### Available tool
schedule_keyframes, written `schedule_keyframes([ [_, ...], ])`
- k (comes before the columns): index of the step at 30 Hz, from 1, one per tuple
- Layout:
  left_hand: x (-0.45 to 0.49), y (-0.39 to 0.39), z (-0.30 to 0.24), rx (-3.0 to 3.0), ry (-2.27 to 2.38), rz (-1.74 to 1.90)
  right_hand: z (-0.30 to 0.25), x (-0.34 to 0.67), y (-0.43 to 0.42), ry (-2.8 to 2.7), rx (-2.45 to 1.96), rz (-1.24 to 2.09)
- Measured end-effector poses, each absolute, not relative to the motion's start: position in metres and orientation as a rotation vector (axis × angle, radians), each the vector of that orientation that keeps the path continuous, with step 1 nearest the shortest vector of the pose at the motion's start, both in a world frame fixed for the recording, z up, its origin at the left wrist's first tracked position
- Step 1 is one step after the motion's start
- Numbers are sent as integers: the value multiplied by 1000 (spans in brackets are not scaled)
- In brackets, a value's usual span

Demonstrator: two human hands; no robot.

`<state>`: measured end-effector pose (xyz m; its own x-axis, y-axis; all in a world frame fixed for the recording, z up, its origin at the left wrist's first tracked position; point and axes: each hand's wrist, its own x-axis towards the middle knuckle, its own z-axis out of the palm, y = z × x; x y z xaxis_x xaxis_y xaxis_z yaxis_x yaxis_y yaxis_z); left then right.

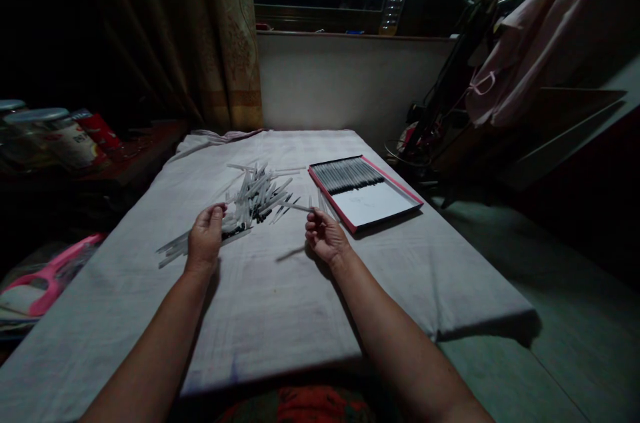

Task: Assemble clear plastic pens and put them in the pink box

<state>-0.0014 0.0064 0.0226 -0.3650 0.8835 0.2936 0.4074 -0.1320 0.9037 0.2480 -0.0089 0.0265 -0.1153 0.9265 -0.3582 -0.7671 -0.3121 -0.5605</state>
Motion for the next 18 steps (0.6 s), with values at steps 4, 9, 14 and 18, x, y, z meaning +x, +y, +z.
schedule_keyframes([
  [4,-28,-7,21,1706,1920,1323,27,248,-8,-201,-765,1763],
  [9,-19,-16,24,2084,2004,952,25,248,-9,-175,-771,1753],
  [14,-10,-7,28,2259,2100,665,23,249,-8,-180,-791,1743],
  [18,-10,1,32,2312,2141,507,23,247,-9,-189,-798,1749],
])
